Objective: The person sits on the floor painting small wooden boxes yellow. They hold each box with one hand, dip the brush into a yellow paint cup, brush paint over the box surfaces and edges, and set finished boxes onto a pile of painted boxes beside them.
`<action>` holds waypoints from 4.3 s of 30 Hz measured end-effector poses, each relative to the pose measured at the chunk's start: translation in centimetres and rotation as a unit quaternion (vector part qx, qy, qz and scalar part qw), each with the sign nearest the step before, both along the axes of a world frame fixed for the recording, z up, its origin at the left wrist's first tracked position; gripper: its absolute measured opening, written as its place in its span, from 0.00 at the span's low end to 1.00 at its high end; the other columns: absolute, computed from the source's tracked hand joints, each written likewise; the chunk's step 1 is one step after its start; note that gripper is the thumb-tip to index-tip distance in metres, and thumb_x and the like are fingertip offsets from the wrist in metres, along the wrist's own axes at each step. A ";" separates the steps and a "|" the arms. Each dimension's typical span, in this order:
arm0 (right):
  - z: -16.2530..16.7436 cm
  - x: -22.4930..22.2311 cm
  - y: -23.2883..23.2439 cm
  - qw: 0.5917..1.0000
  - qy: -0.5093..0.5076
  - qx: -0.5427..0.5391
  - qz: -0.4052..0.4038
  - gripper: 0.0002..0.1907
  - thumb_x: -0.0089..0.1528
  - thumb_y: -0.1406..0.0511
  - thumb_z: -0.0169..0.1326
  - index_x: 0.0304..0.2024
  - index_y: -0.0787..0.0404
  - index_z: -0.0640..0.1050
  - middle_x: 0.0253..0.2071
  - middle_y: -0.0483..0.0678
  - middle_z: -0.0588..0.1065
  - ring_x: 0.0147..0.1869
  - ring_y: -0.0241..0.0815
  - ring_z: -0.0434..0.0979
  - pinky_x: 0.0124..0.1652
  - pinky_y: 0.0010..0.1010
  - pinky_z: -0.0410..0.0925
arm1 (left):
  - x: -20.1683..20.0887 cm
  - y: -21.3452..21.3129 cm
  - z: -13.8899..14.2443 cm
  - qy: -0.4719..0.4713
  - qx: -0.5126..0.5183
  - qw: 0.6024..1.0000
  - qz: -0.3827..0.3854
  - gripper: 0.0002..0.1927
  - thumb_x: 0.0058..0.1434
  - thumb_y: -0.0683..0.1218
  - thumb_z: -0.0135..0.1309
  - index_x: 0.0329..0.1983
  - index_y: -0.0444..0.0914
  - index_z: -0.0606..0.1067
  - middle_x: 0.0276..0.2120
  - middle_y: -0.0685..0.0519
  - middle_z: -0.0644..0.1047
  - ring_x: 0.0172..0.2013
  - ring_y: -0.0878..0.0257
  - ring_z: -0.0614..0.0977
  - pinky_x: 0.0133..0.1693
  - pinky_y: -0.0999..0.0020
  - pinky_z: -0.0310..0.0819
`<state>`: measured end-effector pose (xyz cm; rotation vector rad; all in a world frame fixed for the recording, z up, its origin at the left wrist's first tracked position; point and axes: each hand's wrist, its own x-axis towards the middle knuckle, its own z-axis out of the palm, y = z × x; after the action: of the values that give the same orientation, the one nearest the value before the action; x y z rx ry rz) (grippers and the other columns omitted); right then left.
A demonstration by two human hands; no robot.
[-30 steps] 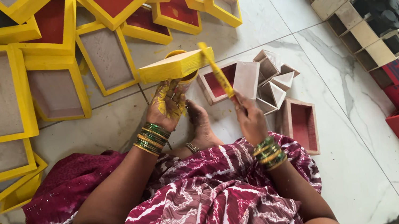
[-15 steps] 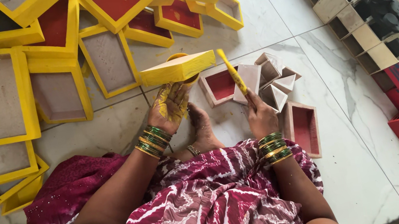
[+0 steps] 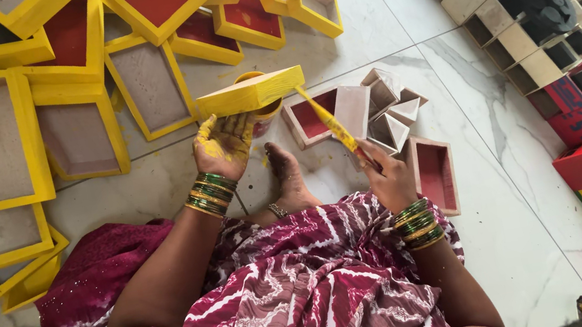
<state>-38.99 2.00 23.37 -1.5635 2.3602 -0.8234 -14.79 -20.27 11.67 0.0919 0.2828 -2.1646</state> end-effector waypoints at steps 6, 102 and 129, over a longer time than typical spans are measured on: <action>-1.1 -0.8 -2.8 0.999 0.030 0.009 -0.030 0.23 0.68 0.58 0.51 0.66 0.47 0.74 0.40 0.57 0.81 0.37 0.46 0.82 0.37 0.37 0.72 | -0.2 1.0 0.8 0.005 -0.018 1.000 -0.014 0.23 0.70 0.51 0.40 0.61 0.32 0.71 0.56 0.38 0.77 0.60 0.44 0.78 0.65 0.43 0.69; 0.3 2.7 0.2 0.995 0.074 -0.019 -0.064 0.22 0.66 0.63 0.53 0.64 0.45 0.76 0.48 0.57 0.80 0.48 0.55 0.83 0.47 0.44 0.73 | 0.2 2.2 -0.6 -0.061 -0.031 0.997 -0.042 0.21 0.74 0.54 0.36 0.58 0.38 0.72 0.53 0.48 0.79 0.55 0.52 0.80 0.59 0.48 0.74; -0.5 2.9 -1.8 0.994 0.070 0.013 -0.077 0.22 0.67 0.64 0.51 0.64 0.44 0.75 0.47 0.58 0.80 0.47 0.56 0.82 0.45 0.45 0.73 | 0.9 2.1 0.0 -0.105 -0.011 0.993 -0.047 0.21 0.74 0.53 0.33 0.57 0.40 0.74 0.51 0.48 0.82 0.51 0.54 0.83 0.56 0.51 0.77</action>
<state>-36.07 0.15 22.91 -1.4884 2.6081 -0.7324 -13.92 -18.15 11.66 0.3240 0.1367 -2.2292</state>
